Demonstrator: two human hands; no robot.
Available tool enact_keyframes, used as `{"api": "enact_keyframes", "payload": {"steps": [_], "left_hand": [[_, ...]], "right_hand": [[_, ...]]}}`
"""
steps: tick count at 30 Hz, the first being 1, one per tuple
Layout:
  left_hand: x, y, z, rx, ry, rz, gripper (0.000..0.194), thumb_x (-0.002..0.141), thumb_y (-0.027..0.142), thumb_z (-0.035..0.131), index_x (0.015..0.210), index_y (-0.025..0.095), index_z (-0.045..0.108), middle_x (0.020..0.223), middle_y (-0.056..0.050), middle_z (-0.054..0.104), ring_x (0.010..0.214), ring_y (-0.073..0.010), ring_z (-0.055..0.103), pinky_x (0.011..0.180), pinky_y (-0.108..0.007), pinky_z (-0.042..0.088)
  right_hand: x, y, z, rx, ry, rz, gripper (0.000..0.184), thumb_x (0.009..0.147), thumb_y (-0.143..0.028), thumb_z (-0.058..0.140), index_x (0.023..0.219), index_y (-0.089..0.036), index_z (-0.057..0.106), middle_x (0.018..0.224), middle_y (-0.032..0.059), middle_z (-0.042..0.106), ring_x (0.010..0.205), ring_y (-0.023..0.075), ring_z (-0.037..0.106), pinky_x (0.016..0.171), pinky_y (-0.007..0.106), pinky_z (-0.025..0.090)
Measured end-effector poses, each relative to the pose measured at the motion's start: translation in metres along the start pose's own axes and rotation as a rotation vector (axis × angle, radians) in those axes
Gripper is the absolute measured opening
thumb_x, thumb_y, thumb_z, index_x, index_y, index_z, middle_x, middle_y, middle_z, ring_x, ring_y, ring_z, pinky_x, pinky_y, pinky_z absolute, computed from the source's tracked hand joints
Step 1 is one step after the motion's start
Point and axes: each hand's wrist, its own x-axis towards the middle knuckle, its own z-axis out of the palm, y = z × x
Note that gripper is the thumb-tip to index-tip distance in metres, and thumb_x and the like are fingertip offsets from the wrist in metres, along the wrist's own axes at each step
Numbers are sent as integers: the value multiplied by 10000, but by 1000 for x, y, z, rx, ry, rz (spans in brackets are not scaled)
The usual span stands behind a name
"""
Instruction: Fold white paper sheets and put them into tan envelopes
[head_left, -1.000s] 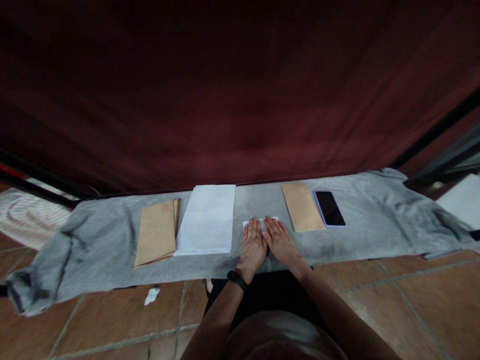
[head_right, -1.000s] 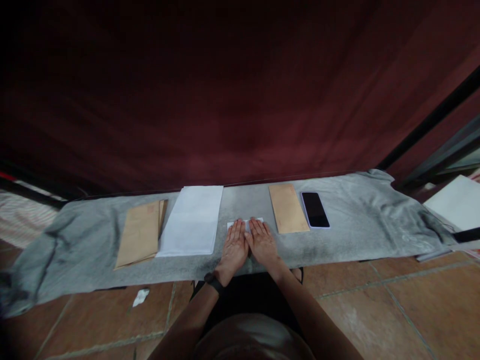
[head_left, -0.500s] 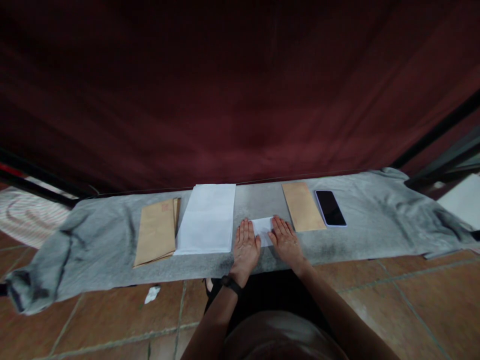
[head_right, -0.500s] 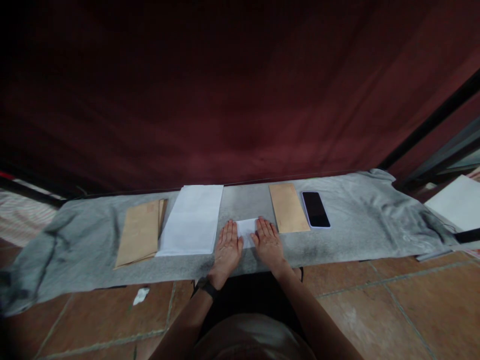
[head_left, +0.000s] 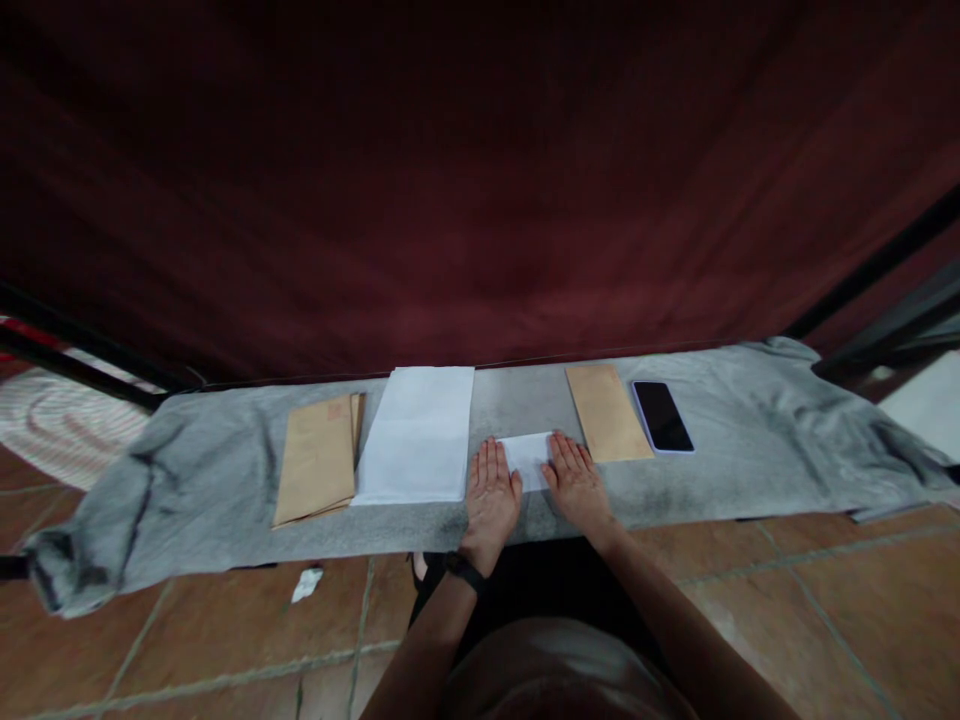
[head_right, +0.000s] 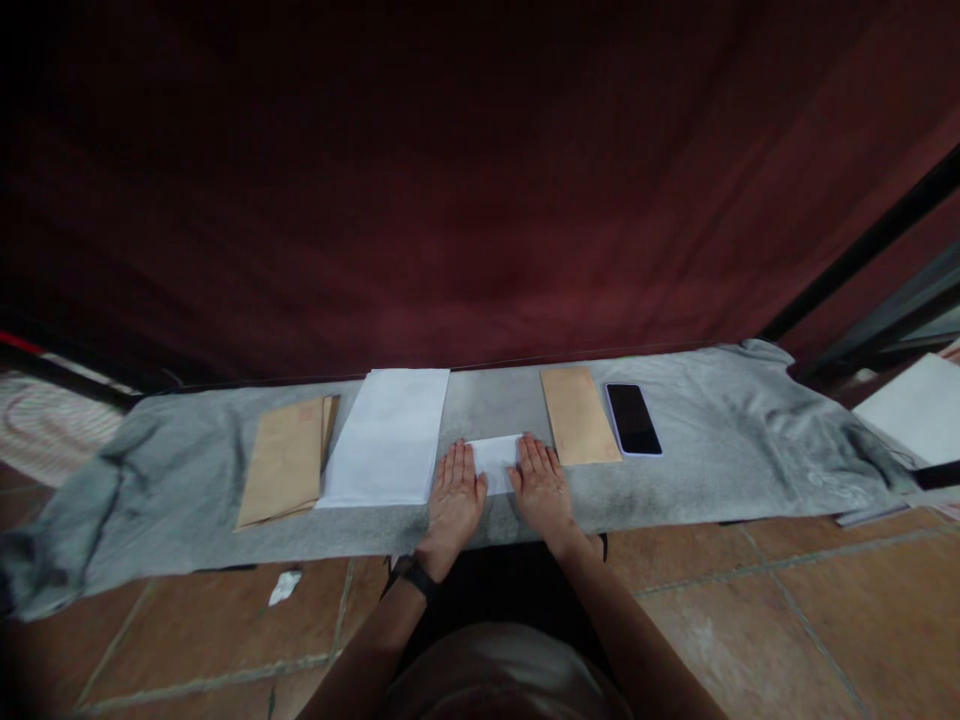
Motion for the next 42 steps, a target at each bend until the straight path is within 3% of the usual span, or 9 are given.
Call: {"api": "enact_keyframes", "payload": {"steps": [9,17,23,27,42], "left_hand": [[-20,18,-10,-89,-87,272,570,1025,368,382,1526,101,329,1593,-132,362,1507,-241,252,1225,-467,290],[-22,17,-9,-58,-109,297,622,1013,413,414,1539,106,293,1609,-145,324,1517,-245,219,1230,-484,272],[-23,18,-8,-53,-126,286,627,976,288,425,1538,57,270,1607,-171,314,1519,-244,207,1231,-476,273],[-22,18,-7,-63,-126,291,617,960,227,403,1542,69,269,1610,-156,315,1521,-232,200,1232,-469,270],[-27,10,-16,-55,-117,279,653,1012,439,408,1547,95,262,1599,-166,337,1511,-252,235,1226,-476,277]], "right_hand": [[-1,1,0,9,-14,-12,562,1045,-388,363,1517,-82,376,1499,177,494,1410,278,429,1153,459,330],[0,1,-4,50,-12,1,559,1044,-363,349,1534,-93,352,1516,174,471,1430,279,404,1158,487,333],[-6,-13,-14,121,-128,-140,529,1056,-350,292,1520,-115,387,1550,129,437,1461,229,359,1199,445,291],[-13,-18,-19,114,-175,-152,536,1064,-371,279,1516,-105,392,1542,128,447,1455,221,370,1207,440,278],[-26,-2,-22,57,-104,-120,600,1047,-370,358,1585,-138,228,1554,124,424,1436,239,403,1204,455,279]]}}
